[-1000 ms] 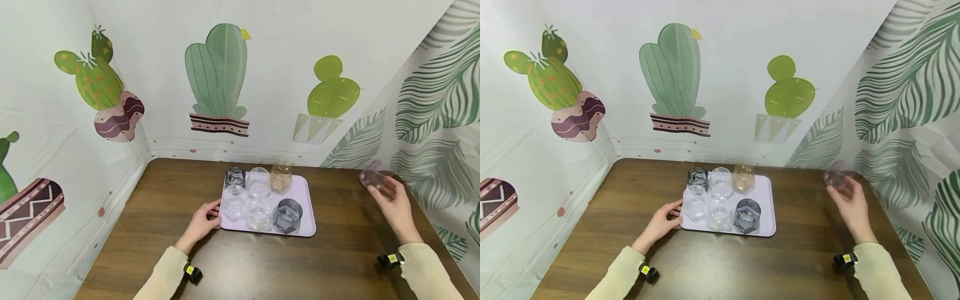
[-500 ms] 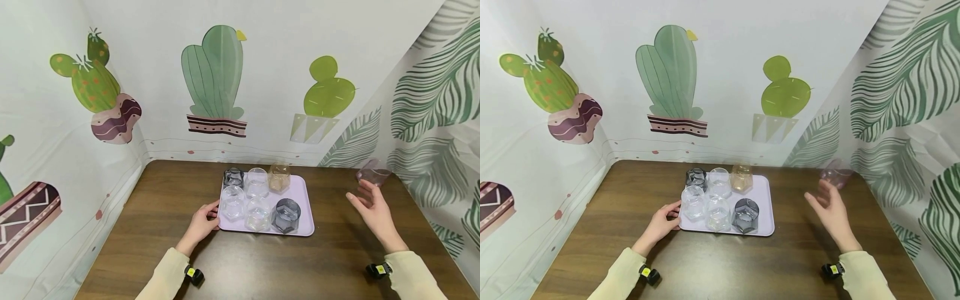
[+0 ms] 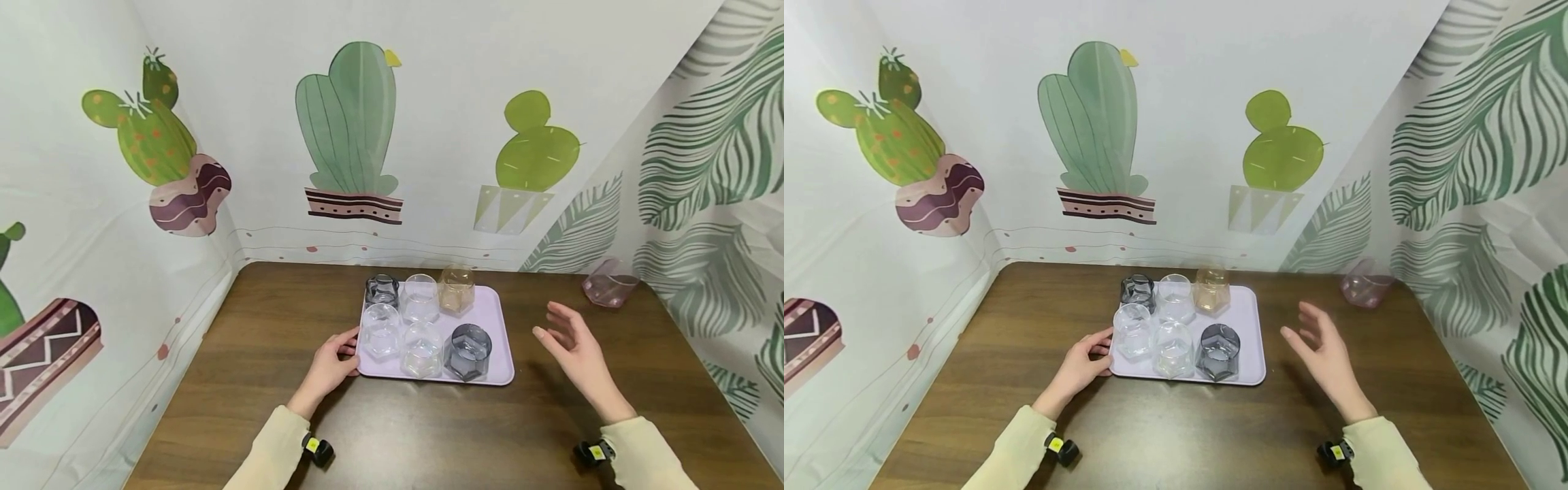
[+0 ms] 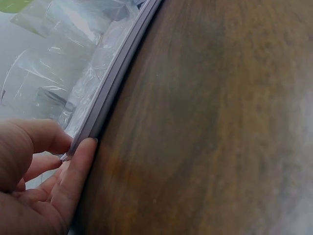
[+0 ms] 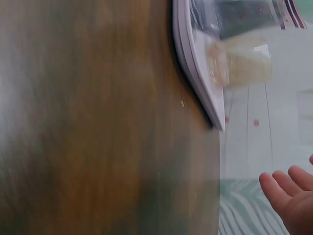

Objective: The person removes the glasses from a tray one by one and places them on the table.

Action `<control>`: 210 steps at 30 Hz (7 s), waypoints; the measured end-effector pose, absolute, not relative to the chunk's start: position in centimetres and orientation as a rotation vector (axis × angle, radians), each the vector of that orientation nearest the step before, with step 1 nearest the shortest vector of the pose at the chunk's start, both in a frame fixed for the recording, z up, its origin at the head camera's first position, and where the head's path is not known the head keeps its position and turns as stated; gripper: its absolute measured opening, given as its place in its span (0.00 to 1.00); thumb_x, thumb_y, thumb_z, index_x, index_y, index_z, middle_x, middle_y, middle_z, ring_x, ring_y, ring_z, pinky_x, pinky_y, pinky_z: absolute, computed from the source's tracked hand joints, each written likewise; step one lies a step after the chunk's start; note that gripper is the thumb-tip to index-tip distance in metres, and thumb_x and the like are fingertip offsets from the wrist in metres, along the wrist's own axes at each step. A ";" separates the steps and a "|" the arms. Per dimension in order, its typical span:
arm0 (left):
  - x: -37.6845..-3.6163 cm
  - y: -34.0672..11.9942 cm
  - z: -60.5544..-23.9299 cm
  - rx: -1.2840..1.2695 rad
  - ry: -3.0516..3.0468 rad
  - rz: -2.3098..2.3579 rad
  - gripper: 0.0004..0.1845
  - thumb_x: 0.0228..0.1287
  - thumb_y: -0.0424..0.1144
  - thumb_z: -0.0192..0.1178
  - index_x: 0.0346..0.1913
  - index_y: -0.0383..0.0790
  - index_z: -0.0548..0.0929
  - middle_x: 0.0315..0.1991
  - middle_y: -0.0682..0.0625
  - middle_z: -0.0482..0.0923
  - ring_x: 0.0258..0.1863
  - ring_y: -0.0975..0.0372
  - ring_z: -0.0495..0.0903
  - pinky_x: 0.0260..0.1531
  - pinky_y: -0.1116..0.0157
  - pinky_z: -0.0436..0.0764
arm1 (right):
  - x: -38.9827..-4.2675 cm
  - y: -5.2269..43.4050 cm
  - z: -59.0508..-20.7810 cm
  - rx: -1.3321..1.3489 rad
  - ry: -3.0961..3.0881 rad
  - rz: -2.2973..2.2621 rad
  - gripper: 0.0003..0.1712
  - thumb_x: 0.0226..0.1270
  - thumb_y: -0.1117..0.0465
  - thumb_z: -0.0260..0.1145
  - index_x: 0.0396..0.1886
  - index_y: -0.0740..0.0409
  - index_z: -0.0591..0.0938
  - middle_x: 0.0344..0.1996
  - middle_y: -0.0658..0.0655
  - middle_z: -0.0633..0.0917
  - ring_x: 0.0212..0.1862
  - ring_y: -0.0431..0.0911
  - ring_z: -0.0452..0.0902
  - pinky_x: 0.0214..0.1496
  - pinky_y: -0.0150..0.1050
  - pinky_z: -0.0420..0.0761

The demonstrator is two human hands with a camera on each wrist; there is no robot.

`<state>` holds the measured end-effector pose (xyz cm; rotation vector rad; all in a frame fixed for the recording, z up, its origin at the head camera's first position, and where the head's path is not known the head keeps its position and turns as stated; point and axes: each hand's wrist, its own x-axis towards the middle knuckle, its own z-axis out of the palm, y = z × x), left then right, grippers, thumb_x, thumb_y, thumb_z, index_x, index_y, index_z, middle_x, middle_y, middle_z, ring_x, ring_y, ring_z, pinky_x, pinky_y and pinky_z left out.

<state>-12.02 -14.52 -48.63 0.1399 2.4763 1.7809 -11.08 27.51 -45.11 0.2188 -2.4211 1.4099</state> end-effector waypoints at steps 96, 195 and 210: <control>-13.5 -14.9 -52.8 0.118 2.524 1.806 0.31 0.47 0.17 0.54 0.61 0.29 0.72 0.43 0.33 0.72 0.41 0.46 0.76 0.20 0.62 0.86 | -11.5 23.8 -49.3 0.363 -2.548 1.289 0.43 0.47 0.62 0.76 0.64 0.57 0.66 0.49 0.61 0.78 0.43 0.54 0.76 0.41 0.25 0.78; -13.4 -15.1 -52.9 0.087 2.505 1.786 0.33 0.47 0.21 0.56 0.61 0.42 0.75 0.43 0.42 0.73 0.41 0.53 0.76 0.21 0.66 0.86 | -21.2 37.0 -48.9 -0.264 -2.581 1.111 0.48 0.60 0.45 0.63 0.70 0.65 0.52 0.55 0.74 0.69 0.51 0.60 0.68 0.35 0.32 0.72; -13.4 -15.1 -53.2 0.095 2.496 1.807 0.33 0.47 0.20 0.57 0.60 0.41 0.75 0.43 0.41 0.74 0.41 0.53 0.76 0.21 0.66 0.86 | -21.6 36.7 -49.0 -0.308 -2.565 1.136 0.49 0.61 0.45 0.62 0.70 0.66 0.51 0.56 0.76 0.69 0.56 0.66 0.67 0.51 0.61 0.69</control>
